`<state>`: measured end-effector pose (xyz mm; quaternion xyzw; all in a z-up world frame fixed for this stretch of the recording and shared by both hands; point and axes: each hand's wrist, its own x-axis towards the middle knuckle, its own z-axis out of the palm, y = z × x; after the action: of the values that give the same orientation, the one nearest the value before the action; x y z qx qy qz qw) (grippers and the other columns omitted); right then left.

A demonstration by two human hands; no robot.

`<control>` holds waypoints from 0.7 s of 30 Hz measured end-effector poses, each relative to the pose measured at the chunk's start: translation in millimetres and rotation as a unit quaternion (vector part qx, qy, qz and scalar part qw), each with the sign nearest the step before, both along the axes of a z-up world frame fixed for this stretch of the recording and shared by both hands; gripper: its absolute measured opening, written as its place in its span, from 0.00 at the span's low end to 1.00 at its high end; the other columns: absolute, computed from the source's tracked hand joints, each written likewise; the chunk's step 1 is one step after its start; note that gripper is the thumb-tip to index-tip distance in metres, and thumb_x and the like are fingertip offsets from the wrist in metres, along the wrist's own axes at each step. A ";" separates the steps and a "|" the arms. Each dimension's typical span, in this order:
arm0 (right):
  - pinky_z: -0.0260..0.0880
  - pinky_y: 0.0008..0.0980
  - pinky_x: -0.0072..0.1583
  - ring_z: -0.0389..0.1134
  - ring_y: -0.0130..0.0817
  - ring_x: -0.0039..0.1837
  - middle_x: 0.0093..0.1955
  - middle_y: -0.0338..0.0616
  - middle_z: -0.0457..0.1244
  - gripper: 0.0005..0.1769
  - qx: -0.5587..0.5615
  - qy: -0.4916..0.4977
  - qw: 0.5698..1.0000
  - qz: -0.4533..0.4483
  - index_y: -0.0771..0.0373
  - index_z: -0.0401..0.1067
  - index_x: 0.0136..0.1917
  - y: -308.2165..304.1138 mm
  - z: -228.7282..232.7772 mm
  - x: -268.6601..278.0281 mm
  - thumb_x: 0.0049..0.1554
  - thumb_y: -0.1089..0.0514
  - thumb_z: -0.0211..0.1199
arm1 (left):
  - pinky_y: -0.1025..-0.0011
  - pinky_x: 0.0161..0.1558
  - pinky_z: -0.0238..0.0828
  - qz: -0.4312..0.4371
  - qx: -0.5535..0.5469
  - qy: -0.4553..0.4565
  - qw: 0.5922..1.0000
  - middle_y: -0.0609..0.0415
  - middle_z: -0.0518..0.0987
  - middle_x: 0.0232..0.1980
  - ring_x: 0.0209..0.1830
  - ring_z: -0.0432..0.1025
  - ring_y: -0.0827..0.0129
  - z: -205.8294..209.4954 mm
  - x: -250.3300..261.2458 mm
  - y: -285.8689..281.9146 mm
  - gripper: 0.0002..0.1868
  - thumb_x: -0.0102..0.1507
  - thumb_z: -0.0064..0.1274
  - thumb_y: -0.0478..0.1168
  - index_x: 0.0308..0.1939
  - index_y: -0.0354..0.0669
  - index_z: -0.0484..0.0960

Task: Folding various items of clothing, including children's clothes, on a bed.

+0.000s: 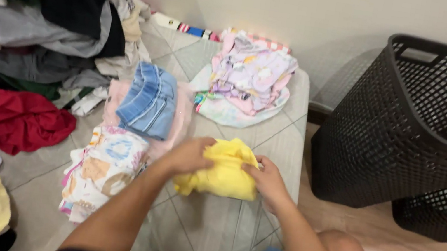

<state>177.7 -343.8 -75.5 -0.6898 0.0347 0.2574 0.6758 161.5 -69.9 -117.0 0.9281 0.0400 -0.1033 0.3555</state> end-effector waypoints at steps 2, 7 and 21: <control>0.78 0.40 0.40 0.73 0.45 0.41 0.47 0.57 0.68 0.34 0.013 -0.046 0.998 -0.035 0.68 0.62 0.69 16.0 -20.5 14.8 0.55 0.55 0.72 | 0.59 0.49 0.78 0.016 0.095 -0.005 0.995 0.56 0.87 0.45 0.50 0.82 0.60 -3.7 23.3 11.8 0.32 0.51 0.65 0.58 0.60 0.67 0.80; 0.73 0.49 0.66 0.66 0.58 0.68 0.68 0.61 0.60 0.45 -0.089 -0.228 0.969 -0.028 0.64 0.58 0.75 32.2 3.8 -16.3 0.51 0.51 0.76 | 0.57 0.57 0.76 0.065 0.175 0.012 0.982 0.52 0.83 0.56 0.60 0.77 0.56 -5.1 14.0 -1.4 0.31 0.55 0.60 0.50 0.64 0.63 0.77; 0.62 0.33 0.41 0.65 0.39 0.41 0.50 0.53 0.66 0.28 0.045 0.041 0.993 -0.101 0.61 0.60 0.73 10.3 -9.9 -16.2 0.62 0.52 0.56 | 0.64 0.37 0.75 0.192 -0.168 -0.152 0.955 0.52 0.85 0.40 0.32 0.77 0.64 -8.0 -24.3 -49.8 0.28 0.54 0.60 0.41 0.60 0.45 0.80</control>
<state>161.6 -333.4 -85.4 -0.6406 0.1207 0.2173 0.7266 137.1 -119.7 -124.9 0.8345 0.1450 0.1040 0.5213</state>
